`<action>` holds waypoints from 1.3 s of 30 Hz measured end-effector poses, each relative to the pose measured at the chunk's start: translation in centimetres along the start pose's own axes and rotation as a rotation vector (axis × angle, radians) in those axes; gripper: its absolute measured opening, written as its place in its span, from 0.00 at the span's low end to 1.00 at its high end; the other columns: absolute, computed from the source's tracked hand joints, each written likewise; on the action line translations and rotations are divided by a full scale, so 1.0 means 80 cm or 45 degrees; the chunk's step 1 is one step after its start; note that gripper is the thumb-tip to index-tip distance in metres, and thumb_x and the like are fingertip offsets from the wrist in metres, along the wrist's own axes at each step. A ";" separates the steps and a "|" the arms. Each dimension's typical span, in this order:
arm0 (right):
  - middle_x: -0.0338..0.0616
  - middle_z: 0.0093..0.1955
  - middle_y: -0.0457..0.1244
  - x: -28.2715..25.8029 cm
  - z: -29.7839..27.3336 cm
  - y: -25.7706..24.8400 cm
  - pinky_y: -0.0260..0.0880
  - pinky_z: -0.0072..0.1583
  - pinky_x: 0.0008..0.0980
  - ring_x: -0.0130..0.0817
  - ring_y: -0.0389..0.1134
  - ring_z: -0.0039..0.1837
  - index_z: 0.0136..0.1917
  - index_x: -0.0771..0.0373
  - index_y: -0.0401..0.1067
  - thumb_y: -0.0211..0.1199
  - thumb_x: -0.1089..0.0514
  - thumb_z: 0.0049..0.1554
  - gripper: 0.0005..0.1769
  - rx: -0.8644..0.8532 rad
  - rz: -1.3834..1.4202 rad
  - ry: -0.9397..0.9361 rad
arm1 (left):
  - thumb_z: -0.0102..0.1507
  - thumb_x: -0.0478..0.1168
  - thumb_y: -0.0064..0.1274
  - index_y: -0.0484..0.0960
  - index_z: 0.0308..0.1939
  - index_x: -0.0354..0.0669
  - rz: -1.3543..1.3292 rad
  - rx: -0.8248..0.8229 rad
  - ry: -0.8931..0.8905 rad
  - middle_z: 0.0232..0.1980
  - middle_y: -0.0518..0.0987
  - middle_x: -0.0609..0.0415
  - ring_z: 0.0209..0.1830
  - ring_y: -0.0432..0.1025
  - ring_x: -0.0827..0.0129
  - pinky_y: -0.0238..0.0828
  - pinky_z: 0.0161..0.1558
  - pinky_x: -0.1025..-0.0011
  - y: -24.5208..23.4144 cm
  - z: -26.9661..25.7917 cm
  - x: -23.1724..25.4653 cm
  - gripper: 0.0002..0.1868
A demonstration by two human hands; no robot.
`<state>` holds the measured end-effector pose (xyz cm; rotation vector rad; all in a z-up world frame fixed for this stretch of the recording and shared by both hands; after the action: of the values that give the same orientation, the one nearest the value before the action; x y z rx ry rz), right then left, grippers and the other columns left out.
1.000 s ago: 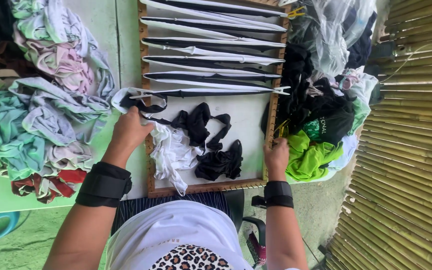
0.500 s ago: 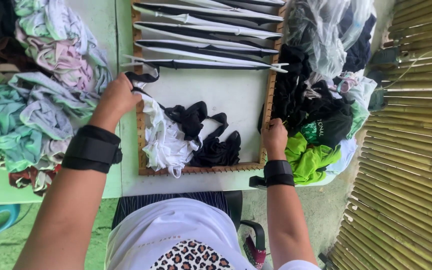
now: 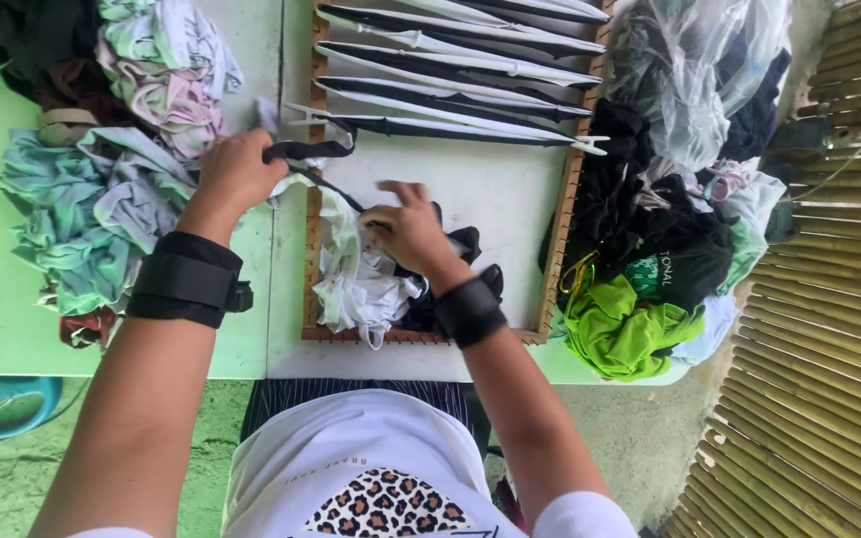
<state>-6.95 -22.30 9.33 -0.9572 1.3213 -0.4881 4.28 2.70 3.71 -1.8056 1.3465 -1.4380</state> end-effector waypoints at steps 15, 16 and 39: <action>0.40 0.56 0.64 0.132 -0.088 -0.080 0.75 0.46 0.30 0.32 0.70 0.50 0.50 0.61 0.73 0.58 0.75 0.52 0.16 0.247 0.620 0.488 | 0.62 0.29 0.57 0.60 0.65 0.45 -1.302 -0.137 0.470 0.48 0.81 0.48 0.47 0.80 0.66 0.79 0.47 0.68 0.004 -0.070 0.169 0.31; 0.40 0.56 0.64 0.150 -0.111 -0.101 0.75 0.46 0.30 0.32 0.70 0.50 0.50 0.61 0.73 0.58 0.75 0.52 0.16 0.247 0.616 0.492 | 0.62 0.29 0.57 0.60 0.65 0.45 -1.306 -0.140 0.471 0.48 0.81 0.48 0.47 0.80 0.66 0.79 0.47 0.68 0.039 -0.072 0.170 0.31; 0.45 0.55 0.68 0.174 -0.119 -0.124 0.70 0.60 0.43 0.47 0.69 0.59 0.56 0.55 0.77 0.72 0.53 0.53 0.17 0.143 -0.058 0.488 | 0.62 0.33 0.51 0.87 0.47 0.46 -0.097 -0.205 0.246 0.65 0.75 0.48 0.61 0.71 0.48 0.68 0.61 0.53 0.145 -0.100 0.276 0.13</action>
<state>-10.82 -41.48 9.53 -0.8268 1.5973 -0.8024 -8.31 -20.02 7.11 -1.8756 1.5431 -1.6202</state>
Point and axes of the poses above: each hand's wrist, its own z-axis towards the middle knuckle, its own y-axis out of the palm, x = y × z, the point moved 5 cm from there along z, towards the middle knuckle
